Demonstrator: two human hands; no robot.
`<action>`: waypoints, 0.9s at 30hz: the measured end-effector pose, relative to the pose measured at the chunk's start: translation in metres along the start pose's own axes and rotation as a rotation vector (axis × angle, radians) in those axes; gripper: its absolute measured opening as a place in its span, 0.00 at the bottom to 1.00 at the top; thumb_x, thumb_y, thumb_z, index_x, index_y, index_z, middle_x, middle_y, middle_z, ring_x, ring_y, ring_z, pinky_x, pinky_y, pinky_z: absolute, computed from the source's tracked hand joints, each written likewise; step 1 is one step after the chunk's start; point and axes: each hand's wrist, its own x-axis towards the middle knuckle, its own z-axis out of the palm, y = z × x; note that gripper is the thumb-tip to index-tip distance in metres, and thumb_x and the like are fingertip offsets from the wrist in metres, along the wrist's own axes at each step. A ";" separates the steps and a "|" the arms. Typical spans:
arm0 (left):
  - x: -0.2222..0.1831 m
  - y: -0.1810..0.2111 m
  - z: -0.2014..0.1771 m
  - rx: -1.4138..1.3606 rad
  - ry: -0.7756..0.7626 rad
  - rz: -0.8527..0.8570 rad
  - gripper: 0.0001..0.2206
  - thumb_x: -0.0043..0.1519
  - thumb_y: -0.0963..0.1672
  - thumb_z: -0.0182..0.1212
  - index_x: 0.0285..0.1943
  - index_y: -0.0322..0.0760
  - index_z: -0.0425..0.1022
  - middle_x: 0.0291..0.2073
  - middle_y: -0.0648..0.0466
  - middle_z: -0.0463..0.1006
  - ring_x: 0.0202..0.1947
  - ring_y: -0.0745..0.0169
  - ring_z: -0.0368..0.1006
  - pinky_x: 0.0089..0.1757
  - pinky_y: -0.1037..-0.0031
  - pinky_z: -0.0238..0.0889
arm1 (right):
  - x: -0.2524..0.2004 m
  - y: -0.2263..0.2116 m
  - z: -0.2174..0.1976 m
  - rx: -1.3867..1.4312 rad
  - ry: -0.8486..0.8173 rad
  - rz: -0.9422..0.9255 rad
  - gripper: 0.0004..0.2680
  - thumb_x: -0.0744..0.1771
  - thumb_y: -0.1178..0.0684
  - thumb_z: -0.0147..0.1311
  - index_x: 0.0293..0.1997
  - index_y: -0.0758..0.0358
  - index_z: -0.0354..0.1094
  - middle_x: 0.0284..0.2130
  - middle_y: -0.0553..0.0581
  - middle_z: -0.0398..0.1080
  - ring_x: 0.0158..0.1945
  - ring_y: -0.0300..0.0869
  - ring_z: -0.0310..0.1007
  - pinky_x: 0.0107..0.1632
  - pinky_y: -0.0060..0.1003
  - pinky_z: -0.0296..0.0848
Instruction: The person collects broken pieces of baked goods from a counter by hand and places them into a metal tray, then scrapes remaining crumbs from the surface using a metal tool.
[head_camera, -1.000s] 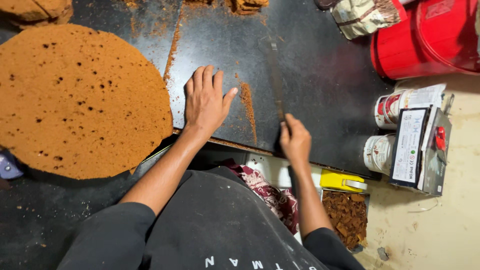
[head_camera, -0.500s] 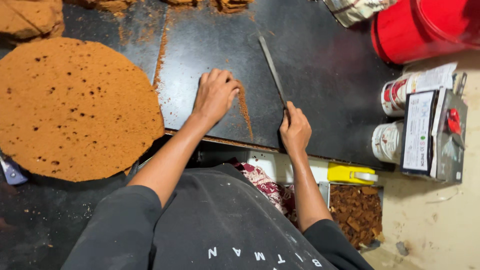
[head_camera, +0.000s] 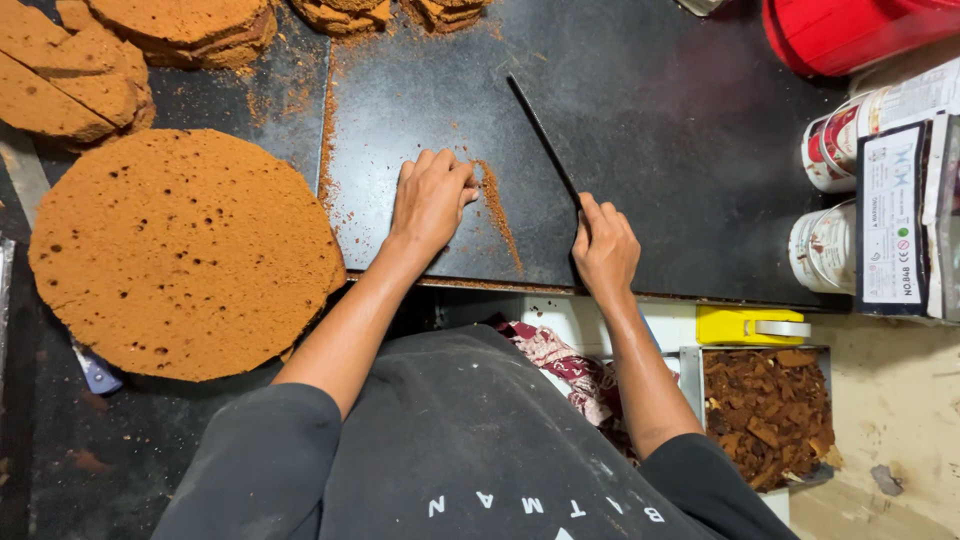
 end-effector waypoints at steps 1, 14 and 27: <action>0.001 -0.001 0.001 0.019 0.012 0.002 0.08 0.59 0.46 0.69 0.40 0.38 0.81 0.37 0.51 0.76 0.44 0.51 0.69 0.46 0.60 0.59 | 0.000 0.000 0.001 0.003 0.000 0.001 0.10 0.68 0.60 0.54 0.55 0.60 0.72 0.33 0.59 0.68 0.37 0.53 0.71 0.39 0.48 0.70; -0.138 0.042 -0.098 -0.053 -0.224 -0.163 0.10 0.59 0.39 0.60 0.48 0.29 0.79 0.39 0.40 0.77 0.43 0.39 0.75 0.46 0.56 0.68 | -0.003 -0.004 -0.010 -0.002 -0.079 -0.070 0.12 0.67 0.61 0.55 0.56 0.59 0.72 0.30 0.59 0.66 0.35 0.53 0.69 0.37 0.48 0.69; -0.170 -0.012 -0.013 -0.771 -0.411 -0.715 0.20 0.61 0.49 0.63 0.59 0.32 0.77 0.51 0.44 0.83 0.54 0.52 0.82 0.54 0.68 0.72 | -0.024 -0.056 -0.016 0.213 -0.327 -0.133 0.14 0.67 0.60 0.56 0.58 0.55 0.71 0.34 0.56 0.74 0.38 0.48 0.75 0.40 0.46 0.74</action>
